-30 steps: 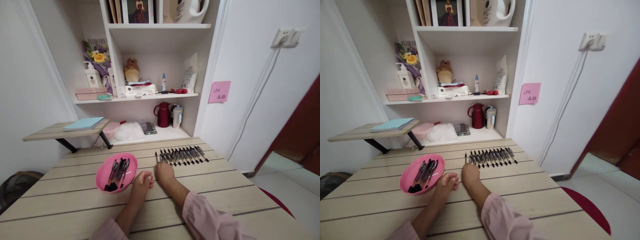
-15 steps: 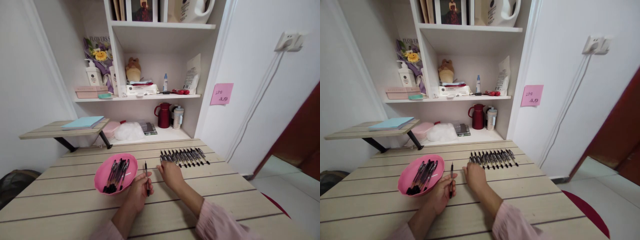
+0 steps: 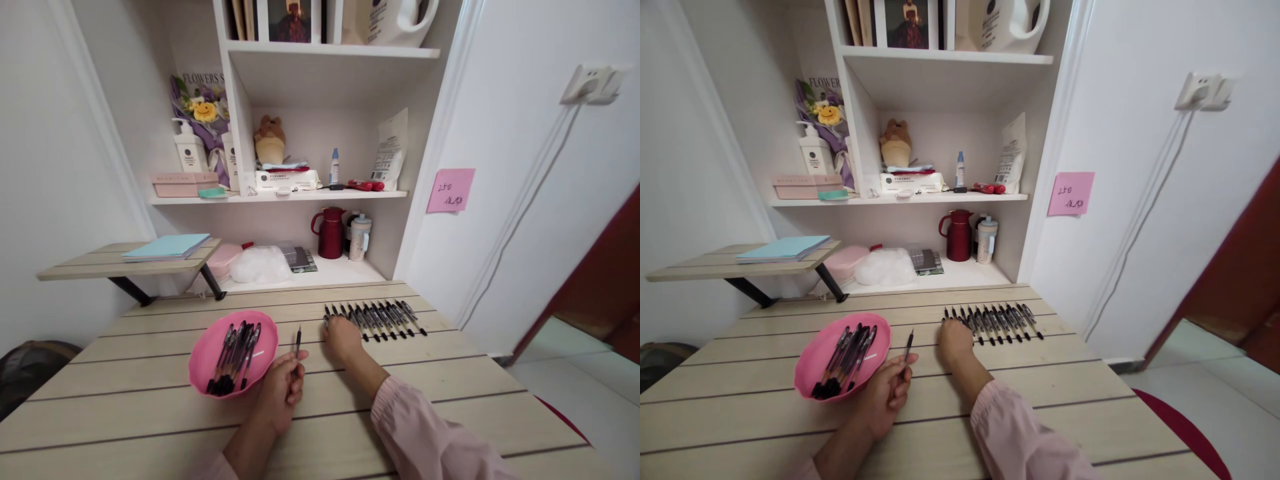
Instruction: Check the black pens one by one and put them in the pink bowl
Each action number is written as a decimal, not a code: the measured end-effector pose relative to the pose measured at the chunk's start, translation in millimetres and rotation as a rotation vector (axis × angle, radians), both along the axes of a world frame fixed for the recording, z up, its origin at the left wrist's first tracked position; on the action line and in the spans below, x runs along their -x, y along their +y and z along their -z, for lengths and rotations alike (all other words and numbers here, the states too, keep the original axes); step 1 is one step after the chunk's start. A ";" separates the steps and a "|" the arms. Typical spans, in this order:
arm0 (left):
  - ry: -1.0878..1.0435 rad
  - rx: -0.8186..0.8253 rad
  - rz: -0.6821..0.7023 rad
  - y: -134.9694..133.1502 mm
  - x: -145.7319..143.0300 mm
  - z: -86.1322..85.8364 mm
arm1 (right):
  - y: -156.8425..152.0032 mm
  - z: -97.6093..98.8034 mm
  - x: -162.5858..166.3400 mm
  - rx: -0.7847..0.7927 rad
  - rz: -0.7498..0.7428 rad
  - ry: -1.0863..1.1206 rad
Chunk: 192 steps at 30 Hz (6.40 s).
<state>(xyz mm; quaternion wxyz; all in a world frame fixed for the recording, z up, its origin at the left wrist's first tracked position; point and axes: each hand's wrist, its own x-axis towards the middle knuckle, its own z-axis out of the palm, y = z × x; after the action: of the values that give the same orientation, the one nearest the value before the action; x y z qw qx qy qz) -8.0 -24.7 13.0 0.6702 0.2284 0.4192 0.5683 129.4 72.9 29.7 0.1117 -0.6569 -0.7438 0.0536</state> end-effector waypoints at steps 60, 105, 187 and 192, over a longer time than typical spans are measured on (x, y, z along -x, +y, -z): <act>0.476 -0.219 0.187 -34.7 -36.3 -9.8 | -73.6 -4.0 -32.0 0.376 -0.189 1.798; 0.470 -0.203 0.244 -28.8 -27.7 -4.7 | -69.8 -7.0 -35.3 0.360 -0.206 1.673; 0.574 -0.193 0.179 -23.9 -27.5 -3.5 | -66.6 6.1 -12.7 0.424 -0.261 1.585; 0.707 -0.281 0.169 -16.9 -22.1 8.7 | -68.7 9.2 -11.4 0.430 -0.226 1.571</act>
<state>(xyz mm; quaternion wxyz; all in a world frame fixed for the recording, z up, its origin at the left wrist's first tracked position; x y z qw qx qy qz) 14.1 -41.5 4.3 0.4909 0.5338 0.5220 0.4490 140.8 4.2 20.5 0.4653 -0.3561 -0.4841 0.6499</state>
